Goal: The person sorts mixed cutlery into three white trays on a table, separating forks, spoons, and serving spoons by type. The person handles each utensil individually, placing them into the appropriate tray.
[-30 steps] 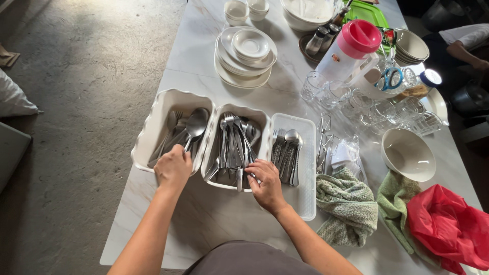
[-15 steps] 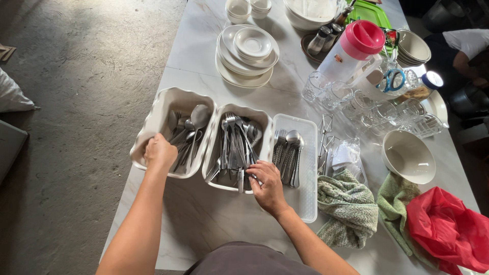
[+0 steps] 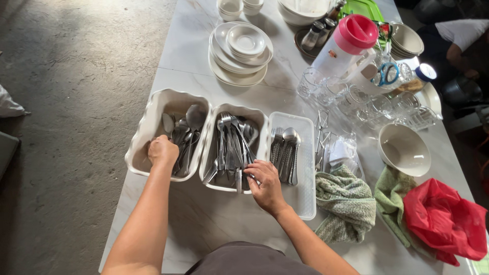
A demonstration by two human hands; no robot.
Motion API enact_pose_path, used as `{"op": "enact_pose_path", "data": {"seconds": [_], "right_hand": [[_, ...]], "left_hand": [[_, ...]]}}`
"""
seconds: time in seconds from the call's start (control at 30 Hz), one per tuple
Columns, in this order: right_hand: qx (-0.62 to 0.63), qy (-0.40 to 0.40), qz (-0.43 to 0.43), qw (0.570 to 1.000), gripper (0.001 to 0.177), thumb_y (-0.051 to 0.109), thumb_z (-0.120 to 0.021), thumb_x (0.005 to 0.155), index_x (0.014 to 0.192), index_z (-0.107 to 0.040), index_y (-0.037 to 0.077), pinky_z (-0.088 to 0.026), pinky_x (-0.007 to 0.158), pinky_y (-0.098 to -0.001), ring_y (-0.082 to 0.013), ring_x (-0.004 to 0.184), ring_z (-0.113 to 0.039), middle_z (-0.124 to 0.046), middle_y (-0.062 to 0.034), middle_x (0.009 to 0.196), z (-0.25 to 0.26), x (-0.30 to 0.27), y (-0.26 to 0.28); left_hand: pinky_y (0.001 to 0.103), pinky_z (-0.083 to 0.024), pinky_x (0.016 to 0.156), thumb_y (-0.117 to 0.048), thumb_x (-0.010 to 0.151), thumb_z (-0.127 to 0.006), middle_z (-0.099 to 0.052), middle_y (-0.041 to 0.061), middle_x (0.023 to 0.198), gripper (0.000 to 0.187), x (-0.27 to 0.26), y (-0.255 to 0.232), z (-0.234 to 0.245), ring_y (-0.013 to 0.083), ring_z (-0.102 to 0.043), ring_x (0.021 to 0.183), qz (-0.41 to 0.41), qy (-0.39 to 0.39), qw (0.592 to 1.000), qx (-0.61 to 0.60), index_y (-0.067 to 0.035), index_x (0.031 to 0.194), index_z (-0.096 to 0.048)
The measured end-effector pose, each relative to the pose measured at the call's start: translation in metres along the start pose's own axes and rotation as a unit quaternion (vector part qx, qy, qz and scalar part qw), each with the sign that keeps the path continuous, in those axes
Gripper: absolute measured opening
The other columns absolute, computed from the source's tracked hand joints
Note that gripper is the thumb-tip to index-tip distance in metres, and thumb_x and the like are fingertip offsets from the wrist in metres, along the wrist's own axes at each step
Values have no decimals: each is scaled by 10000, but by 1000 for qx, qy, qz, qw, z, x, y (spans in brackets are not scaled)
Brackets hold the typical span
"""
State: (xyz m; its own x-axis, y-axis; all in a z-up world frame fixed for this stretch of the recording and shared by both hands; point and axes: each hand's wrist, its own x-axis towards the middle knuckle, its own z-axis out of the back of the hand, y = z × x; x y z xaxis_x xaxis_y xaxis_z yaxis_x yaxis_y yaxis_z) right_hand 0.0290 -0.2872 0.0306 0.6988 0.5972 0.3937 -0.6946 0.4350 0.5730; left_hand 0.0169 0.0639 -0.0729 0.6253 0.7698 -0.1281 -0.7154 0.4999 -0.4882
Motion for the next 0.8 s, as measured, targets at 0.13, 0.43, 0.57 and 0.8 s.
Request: {"op": "enact_pose_path", "data": {"seconds": [0.13,0.43,0.57,0.8], "right_hand": [[2,-1,3,1000,164,59,-705,833,993,-738,67,-409,1098,-460,-309,1245,-601,-730,-68,1121,1,-1,0],[4,-9,2,1000,142,64,-701,848,984,-739,70,-390,1116,-473,-309,1264,-591,-733,-69,1126,0,-3,-1],[7,-3,-2,1000,144,67,-703,846,985,-741,71,-373,1122,-480,-306,1265,-587,-732,-71,1131,-1,-4,-3],[14,1,-11,1000,145,83,-709,854,993,-750,85,-360,1133,-486,-299,1273,-581,-729,-63,1134,-2,-5,-5]], "left_hand": [[474,-523,946,-226,920,-704,-731,228,1105,240,4,5,-2,394,-682,1076,31,9,997,-76,-30,1052,-746],[464,-531,828,-225,876,-786,-710,167,965,203,-6,3,6,350,-676,900,-90,-163,973,-134,-27,863,-740],[390,-572,725,-216,971,-702,-711,135,966,180,-21,-14,47,270,-699,827,-49,-172,967,-183,-40,936,-699],[381,-562,699,-161,984,-638,-760,137,974,175,-73,-89,87,222,-711,780,-166,-96,961,-201,-53,1066,-748]]}}
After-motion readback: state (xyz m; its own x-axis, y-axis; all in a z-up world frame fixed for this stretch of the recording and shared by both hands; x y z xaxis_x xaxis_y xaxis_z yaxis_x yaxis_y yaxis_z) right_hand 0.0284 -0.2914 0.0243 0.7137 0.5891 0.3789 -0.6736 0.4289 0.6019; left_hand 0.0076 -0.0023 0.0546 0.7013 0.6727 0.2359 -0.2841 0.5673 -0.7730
